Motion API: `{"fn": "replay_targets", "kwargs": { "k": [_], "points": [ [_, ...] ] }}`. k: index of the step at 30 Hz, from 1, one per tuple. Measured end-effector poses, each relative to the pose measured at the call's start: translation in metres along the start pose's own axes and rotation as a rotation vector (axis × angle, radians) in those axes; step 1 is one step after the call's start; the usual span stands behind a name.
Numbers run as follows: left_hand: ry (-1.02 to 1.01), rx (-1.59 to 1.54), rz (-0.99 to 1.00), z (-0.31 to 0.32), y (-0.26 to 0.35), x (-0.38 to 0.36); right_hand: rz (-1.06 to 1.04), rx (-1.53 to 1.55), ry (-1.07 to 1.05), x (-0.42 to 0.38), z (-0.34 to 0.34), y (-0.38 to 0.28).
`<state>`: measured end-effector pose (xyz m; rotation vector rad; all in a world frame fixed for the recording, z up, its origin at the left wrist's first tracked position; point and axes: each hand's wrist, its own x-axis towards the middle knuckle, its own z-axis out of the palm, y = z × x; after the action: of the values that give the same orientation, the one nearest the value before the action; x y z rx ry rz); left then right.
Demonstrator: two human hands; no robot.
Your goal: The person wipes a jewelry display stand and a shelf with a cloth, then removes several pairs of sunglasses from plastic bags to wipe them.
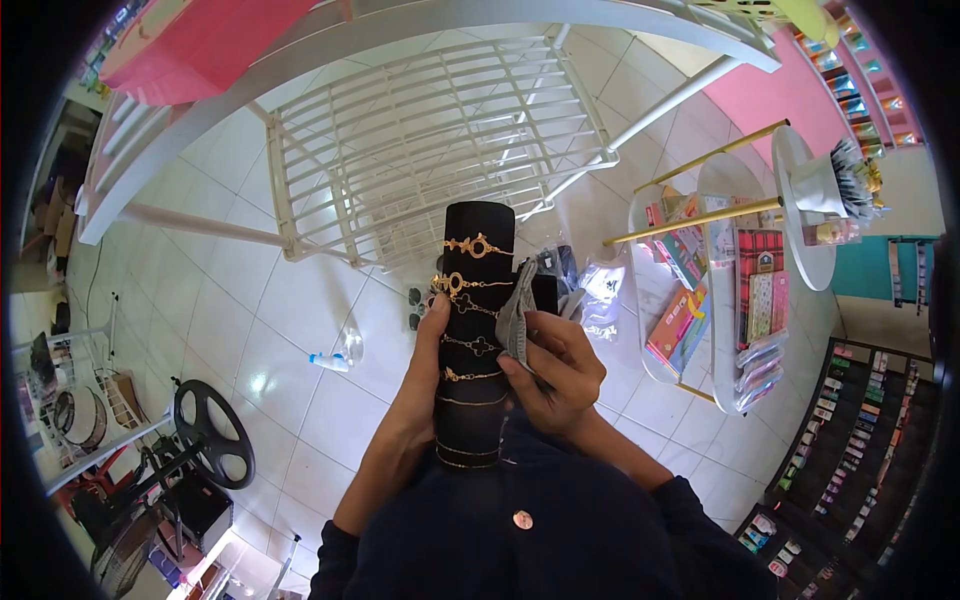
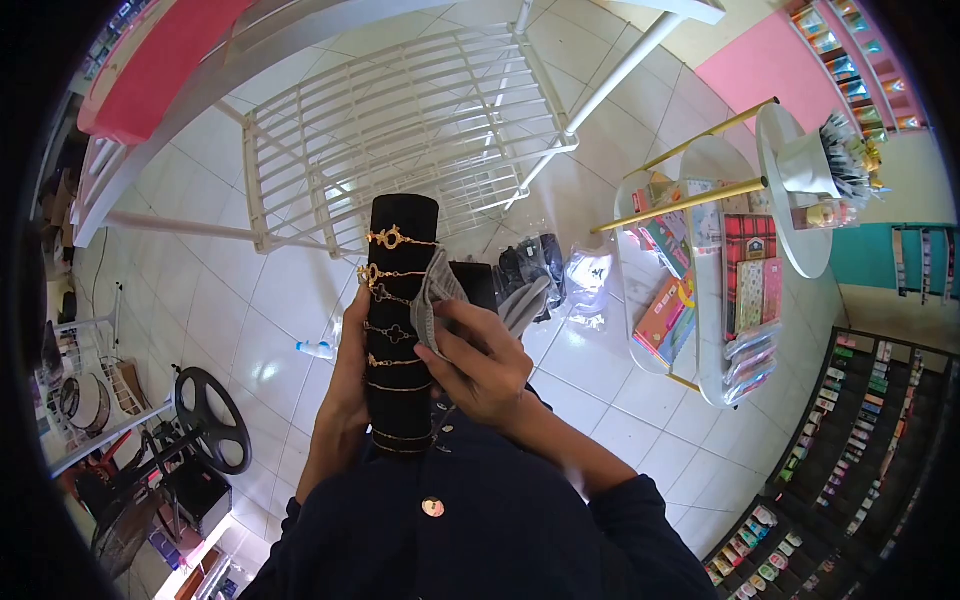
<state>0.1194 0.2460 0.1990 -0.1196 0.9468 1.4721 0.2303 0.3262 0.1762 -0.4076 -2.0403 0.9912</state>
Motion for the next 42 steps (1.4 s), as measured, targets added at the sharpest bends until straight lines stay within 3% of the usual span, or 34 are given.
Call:
{"fn": "replay_targets", "kwargs": {
  "k": [6,9,11,13,15,17,20,24,27,29,31,33,34,35,37,39,41,42],
  "points": [
    [-0.003,-0.013,0.026,0.004,-0.001,0.001,0.038,0.051,0.055,0.008,0.0,-0.004],
    [0.002,-0.029,0.035,0.004,-0.002,0.003,0.188,0.105,0.027,0.011,-0.003,-0.005],
    [0.009,-0.048,0.034,0.005,-0.002,0.003,0.551,0.536,0.107,0.005,-0.012,0.005],
    [-0.034,-0.064,0.08,0.005,-0.002,0.002,0.539,0.407,0.041,0.014,-0.022,-0.006],
    [0.03,-0.047,0.133,0.009,-0.003,0.006,0.095,0.089,-0.054,0.013,-0.024,-0.014],
    [0.091,-0.027,0.182,0.008,-0.006,0.008,0.09,0.128,0.002,0.009,-0.012,-0.016],
    [0.051,0.1,0.202,0.0,-0.011,0.01,0.047,-0.077,-0.158,0.01,-0.012,-0.02],
    [0.065,0.09,0.212,0.0,-0.013,0.01,0.016,-0.05,-0.09,0.009,-0.008,-0.016],
    [0.068,0.042,0.161,0.007,-0.007,0.006,0.106,0.125,0.006,0.007,-0.009,-0.01],
    [0.081,-0.003,0.119,0.009,-0.001,0.002,0.515,0.482,0.019,0.006,-0.021,-0.004],
    [0.029,0.003,0.126,0.006,0.004,-0.001,0.837,0.805,0.195,0.005,-0.029,0.0],
    [0.012,-0.031,0.129,0.003,0.002,0.0,0.853,0.835,0.328,0.013,-0.039,-0.008],
    [0.046,-0.022,0.15,0.0,0.0,0.002,0.607,0.65,0.267,0.015,-0.043,-0.01],
    [0.078,-0.013,0.169,-0.002,-0.002,0.003,0.608,0.649,0.267,0.019,-0.045,-0.012],
    [0.069,0.011,0.173,0.001,0.001,0.002,0.162,0.328,0.025,0.028,-0.047,-0.013],
    [0.058,0.037,0.178,0.007,0.002,0.0,0.093,0.266,-0.007,0.034,-0.042,-0.02],
    [0.179,-0.021,0.236,0.015,0.0,-0.001,0.029,-0.041,-0.282,0.036,-0.041,-0.023],
    [0.18,-0.023,0.237,0.013,-0.002,-0.002,0.003,-0.113,-0.324,0.039,-0.038,-0.022]
  ]
}}
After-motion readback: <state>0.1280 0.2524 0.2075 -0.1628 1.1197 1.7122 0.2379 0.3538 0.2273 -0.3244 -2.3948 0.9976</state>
